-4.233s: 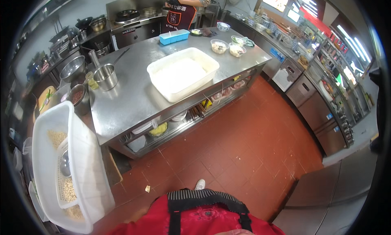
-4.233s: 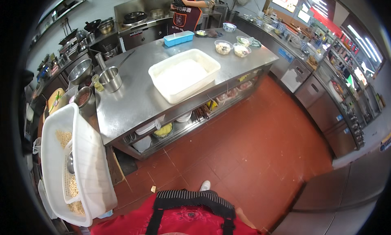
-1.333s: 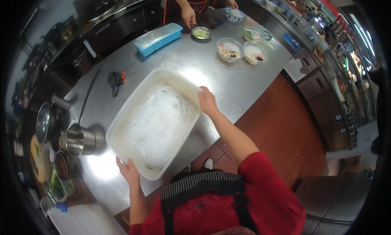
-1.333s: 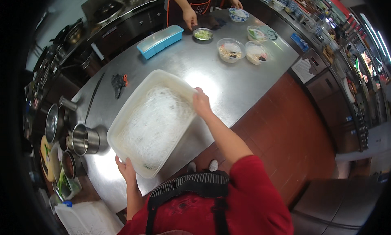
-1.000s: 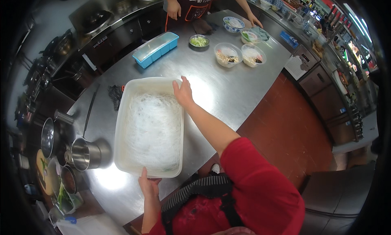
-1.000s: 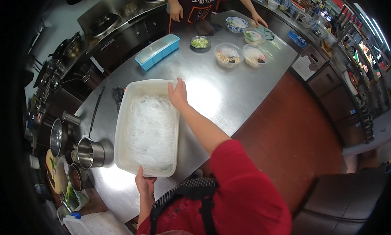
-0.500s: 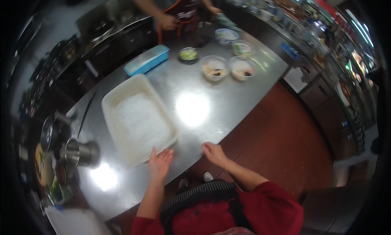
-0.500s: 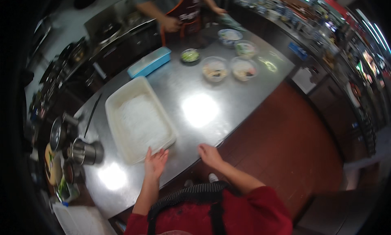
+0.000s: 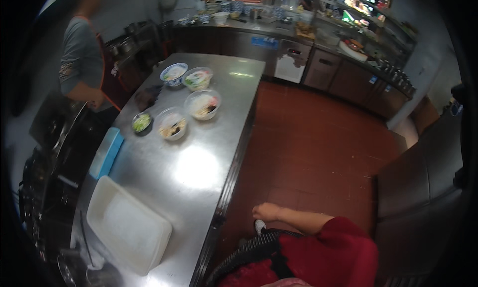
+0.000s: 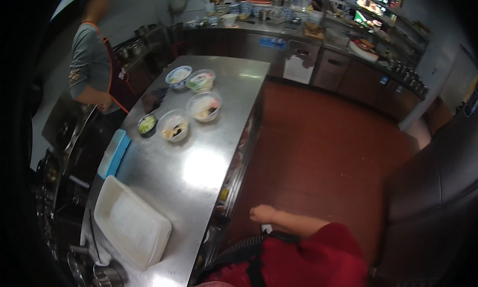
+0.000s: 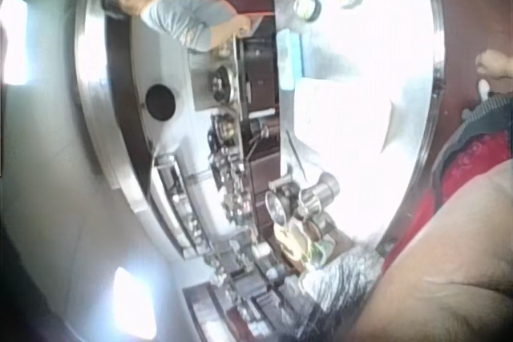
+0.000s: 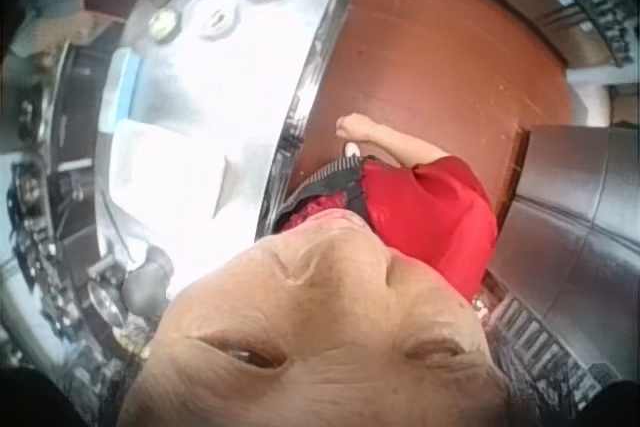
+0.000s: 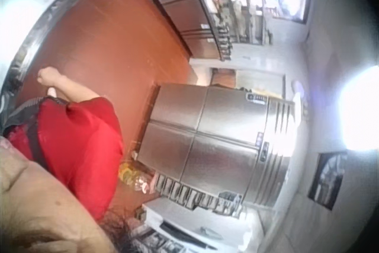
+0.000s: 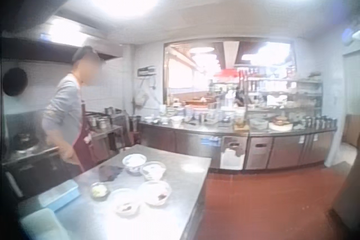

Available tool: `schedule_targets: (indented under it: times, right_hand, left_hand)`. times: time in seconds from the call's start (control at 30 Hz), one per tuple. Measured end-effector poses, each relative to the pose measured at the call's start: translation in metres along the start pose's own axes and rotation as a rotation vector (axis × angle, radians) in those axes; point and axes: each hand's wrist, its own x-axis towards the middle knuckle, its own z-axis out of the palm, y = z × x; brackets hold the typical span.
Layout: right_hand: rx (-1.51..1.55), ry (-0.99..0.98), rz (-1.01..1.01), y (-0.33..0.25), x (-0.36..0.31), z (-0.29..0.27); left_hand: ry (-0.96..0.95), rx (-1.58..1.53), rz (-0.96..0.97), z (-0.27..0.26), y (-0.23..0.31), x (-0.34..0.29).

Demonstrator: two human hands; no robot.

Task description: The person washes and rinses containers and bowls, then chops bok choy on a cutting board using a cleaver. The chopped vegetables are transferred into a plastic container. The person also handles tomatoes and other kitchen items during the process.

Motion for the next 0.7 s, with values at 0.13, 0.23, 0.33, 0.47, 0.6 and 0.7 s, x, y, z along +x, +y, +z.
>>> schedule_targets:
  times: [0.13, 0.23, 0.33, 0.47, 0.6, 0.7]
  right_hand:
    - [0.066, -0.132, -0.022, 0.054, -0.024, 0.011]
    - [0.068, -0.085, 0.087, 0.115, -0.035, 0.010]
    - [0.110, 0.023, 0.197, 0.190, -0.047, -0.011]
    - [0.170, 0.180, 0.187, 0.286, -0.074, -0.070]
    - [0.140, 0.212, 0.318, 0.374, -0.097, -0.156]
    - [0.107, 0.296, 0.335, 0.422, -0.101, -0.217]
  left_hand:
    - [-0.019, 0.187, 0.019, 0.019, 0.039, 0.047]
    - [-0.027, 0.329, 0.030, 0.045, 0.066, 0.090]
    - [-0.001, 0.451, 0.026, 0.081, 0.088, 0.141]
    - [0.066, 0.600, -0.018, 0.140, 0.119, 0.214]
    - [0.113, 0.707, -0.085, 0.188, 0.138, 0.273]
    - [0.131, 0.749, -0.142, 0.213, 0.147, 0.310]
